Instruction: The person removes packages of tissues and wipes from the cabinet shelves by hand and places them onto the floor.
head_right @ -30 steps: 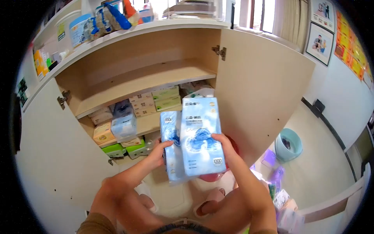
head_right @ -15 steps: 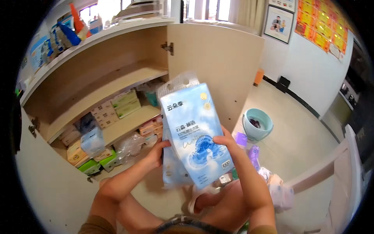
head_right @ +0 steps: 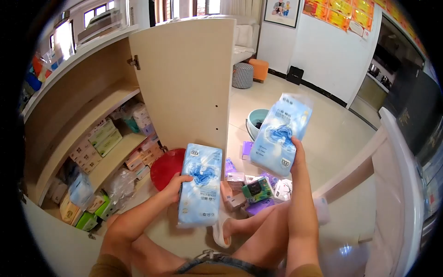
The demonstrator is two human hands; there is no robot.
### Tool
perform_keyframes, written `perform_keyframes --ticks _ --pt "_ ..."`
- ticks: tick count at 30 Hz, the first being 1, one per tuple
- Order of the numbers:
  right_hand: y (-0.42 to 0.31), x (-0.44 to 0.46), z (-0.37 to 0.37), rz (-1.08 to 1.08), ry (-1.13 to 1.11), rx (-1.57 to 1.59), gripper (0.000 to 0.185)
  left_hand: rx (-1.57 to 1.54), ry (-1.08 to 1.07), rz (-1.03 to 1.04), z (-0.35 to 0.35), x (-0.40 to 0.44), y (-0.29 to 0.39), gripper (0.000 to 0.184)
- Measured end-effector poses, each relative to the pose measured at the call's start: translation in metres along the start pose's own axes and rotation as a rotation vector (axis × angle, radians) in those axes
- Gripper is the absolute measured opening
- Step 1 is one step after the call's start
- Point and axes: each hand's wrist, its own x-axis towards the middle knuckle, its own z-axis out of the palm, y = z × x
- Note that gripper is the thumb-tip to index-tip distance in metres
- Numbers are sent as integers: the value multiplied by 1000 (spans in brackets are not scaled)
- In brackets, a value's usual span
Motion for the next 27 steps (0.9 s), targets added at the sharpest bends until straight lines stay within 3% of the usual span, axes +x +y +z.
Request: perform_keyframes --ticks 4,6,10,16,21,23,24,26,27 --pt "29 29 -50 111 195 -71 40 67 -4 -58 8 0 -5 42" --pt "41 39 -64 235 294 -272 38 79 -15 -85 5 5 -11 42" --pt "59 54 -61 269 368 -577 47 112 -56 -122 9 7 -19 45" --pt "67 51 -7 56 318 -827 51 178 34 -108 17 0 -22 51" --pt "78 71 -20 138 352 -657 52 168 23 -104 13 -2 -21 48" --pt "73 73 -34 332 358 -390 50 154 -13 -108 11 0 -22 48" --pt "74 74 -46 327 368 -388 50 137 -42 -88 10 1 -22 47" --pt "81 81 -80 306 431 -137 47 124 -83 -73 11 2 -22 46" --pt "82 84 -93 337 536 -162 36 149 -53 -59 14 1 -21 47"
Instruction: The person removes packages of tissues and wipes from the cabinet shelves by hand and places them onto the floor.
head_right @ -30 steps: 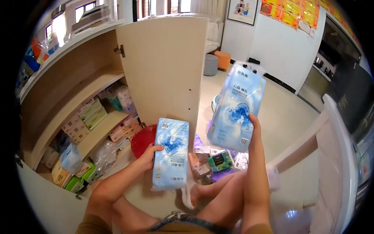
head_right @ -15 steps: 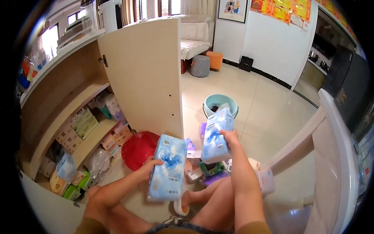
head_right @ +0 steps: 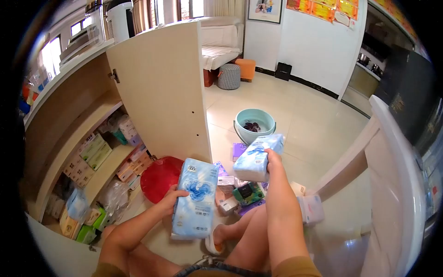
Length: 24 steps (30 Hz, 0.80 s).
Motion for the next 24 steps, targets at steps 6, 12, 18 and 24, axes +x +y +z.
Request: perform_keyframes --ticks 6,12,18,24 --pt "-26 -23 -35 56 382 232 42 96 -29 35 7 1 4 57" --pt "-45 -29 -47 -106 270 715 58 192 -120 63 24 7 8 64" --pt "-36 -53 -39 206 54 -2 84 160 -182 70 55 28 4 63" --pt "-21 -77 -10 323 -562 -327 95 -73 -352 96 99 82 8 46"
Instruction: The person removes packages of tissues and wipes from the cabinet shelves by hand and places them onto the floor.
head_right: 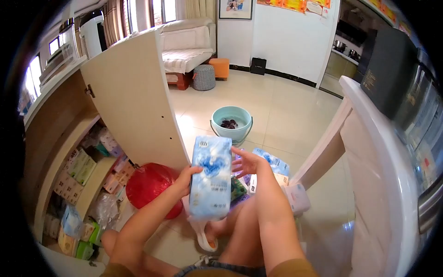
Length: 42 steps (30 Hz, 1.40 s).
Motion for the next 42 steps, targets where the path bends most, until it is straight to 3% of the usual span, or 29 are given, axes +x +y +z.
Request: perform_keyframes --ticks 3,5,6,7,10,11,13,15,17,19,21,24,25,27,28,33,36,37,39,42 --pt "-2 -19 23 143 -151 -128 80 -108 -76 -79 16 30 6 42" --pt "1 -24 31 -124 -147 -104 61 -228 -98 -77 36 37 13 45" --pt "-1 -19 26 -133 -111 22 47 -194 -117 -70 44 36 18 48" --pt "-3 -15 17 -133 -112 24 47 -193 -116 -71 48 36 22 48" --pt "-6 -12 -4 -251 -40 384 35 28 139 -40 66 24 30 54" --pt "-5 -12 -9 -251 -41 386 35 30 140 -40 60 25 25 54" --pt "-2 -7 -23 -243 189 668 34 52 92 -109 34 37 8 53" --pt "2 -2 -33 -243 269 736 34 51 201 -124 17 38 -5 50" --pt "3 -11 -28 -222 663 890 40 -98 238 -211 8 32 -10 47" --pt "8 8 -57 -274 689 923 44 -102 247 -221 3 27 -15 45" --pt "10 24 -82 -328 714 957 47 -139 163 -248 2 23 -19 55" --pt "4 20 -79 -719 545 1119 56 -168 163 -270 3 20 -23 52" --pt "2 7 -65 -718 546 1118 56 -169 163 -270 4 17 -23 52" --pt "0 -13 -40 -485 743 874 63 -170 131 -271 3 13 -23 50" --pt "16 40 -112 -197 815 762 68 -169 132 -269 1 11 -24 50" --pt "3 21 -50 -91 809 697 59 -128 157 -258 -18 -9 -10 38" --pt "7 29 -30 -33 561 99 45 -138 177 -242 -38 -25 4 31" --pt "6 31 -18 -32 549 88 45 -142 188 -231 -44 -31 11 31" --pt "7 38 8 247 168 -573 37 -119 221 -205 -59 -48 25 26" --pt "10 44 57 386 -138 -830 32 -131 322 -149 -77 -76 48 24"
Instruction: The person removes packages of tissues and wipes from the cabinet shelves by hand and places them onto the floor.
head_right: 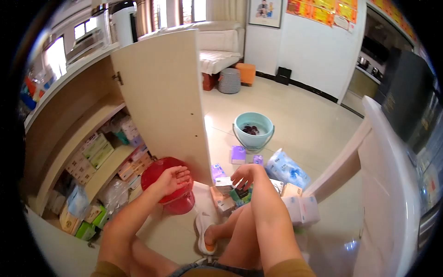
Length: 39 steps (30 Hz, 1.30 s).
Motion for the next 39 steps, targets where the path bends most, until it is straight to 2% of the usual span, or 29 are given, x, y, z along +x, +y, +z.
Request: perform_keyframes --ticks 4,8,10,17,21,23,24,26,30,32,33,35,36,38,39 --pt "-43 15 35 -113 -219 -21 33 -10 125 109 -42 -33 24 24" --pt "-96 27 84 -250 -297 -64 36 -53 224 193 -89 -66 41 20" --pt "-123 33 108 -482 -368 3 39 -95 253 238 -115 -83 45 18" --pt "-207 62 190 -719 -545 208 45 -284 460 376 -203 -134 44 16" --pt "-239 66 238 -735 -598 227 46 -374 606 524 -240 -153 57 22" --pt "-250 72 259 -765 -654 278 47 -596 827 617 -254 -159 62 31" --pt "-254 74 270 -757 -669 270 47 -605 841 622 -261 -163 62 31" --pt "-265 76 295 -736 -635 285 48 -768 1134 634 -267 -172 65 42" --pt "-281 93 336 -745 -727 297 48 -895 1217 671 -280 -197 63 54" --pt "-285 99 353 -721 -779 299 48 -861 1329 846 -303 -202 58 62" --pt "-286 102 360 -716 -788 294 48 -866 1338 849 -314 -204 57 62" --pt "-288 109 372 -696 -804 287 47 -1029 1539 655 -308 -219 67 70" --pt "-289 113 378 -693 -810 285 47 -1032 1545 657 -315 -224 67 70" --pt "-289 118 386 -668 -810 297 45 -1075 1272 687 -331 -235 65 80" --pt "-288 121 389 -664 -813 297 45 -1076 1276 687 -337 -235 65 80"
